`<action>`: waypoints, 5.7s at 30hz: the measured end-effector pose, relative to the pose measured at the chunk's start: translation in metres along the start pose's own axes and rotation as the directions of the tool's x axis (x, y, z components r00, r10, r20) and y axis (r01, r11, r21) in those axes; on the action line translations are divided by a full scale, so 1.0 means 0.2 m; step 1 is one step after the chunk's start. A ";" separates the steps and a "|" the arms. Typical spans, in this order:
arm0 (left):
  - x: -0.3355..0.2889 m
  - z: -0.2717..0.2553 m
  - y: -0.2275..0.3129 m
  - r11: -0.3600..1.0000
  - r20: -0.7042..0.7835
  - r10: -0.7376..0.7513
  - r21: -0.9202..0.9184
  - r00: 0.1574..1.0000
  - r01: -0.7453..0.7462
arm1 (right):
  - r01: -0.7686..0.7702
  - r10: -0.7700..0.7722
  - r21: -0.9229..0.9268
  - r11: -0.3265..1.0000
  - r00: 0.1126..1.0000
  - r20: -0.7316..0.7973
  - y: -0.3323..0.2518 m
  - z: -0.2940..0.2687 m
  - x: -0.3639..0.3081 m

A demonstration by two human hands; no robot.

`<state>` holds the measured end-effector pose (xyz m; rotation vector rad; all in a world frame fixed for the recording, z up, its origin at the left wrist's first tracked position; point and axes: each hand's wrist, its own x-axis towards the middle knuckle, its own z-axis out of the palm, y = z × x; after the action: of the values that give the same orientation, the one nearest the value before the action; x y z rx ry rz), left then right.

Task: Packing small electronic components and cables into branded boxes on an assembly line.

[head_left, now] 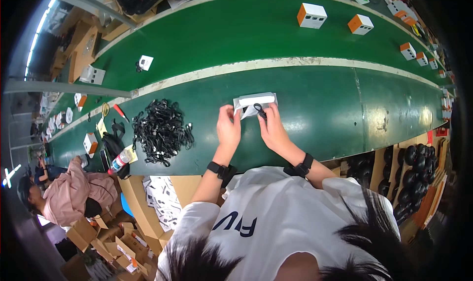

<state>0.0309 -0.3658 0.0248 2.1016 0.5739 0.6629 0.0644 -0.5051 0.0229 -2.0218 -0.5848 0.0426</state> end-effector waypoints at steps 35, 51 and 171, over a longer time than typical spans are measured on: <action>-0.04 0.20 0.26 0.917 0.401 -0.193 0.397 0.895 0.019 | 0.208 -0.219 0.080 0.975 0.961 0.170 0.10 -0.07 0.15; -0.08 0.26 0.18 0.910 0.407 -0.266 0.405 0.874 0.088 | 0.184 -0.106 -0.111 0.977 0.862 0.495 0.09 -0.16 0.42; 1.48 0.46 -1.03 0.699 -0.302 -0.012 0.680 0.953 0.224 | -0.095 0.053 -0.501 0.860 0.994 -0.097 1.76 -1.29 1.65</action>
<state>0.2788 -0.1284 -0.1181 2.6629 1.2881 0.7398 0.5610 -0.7147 -0.0708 -2.5453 -0.4999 -0.1627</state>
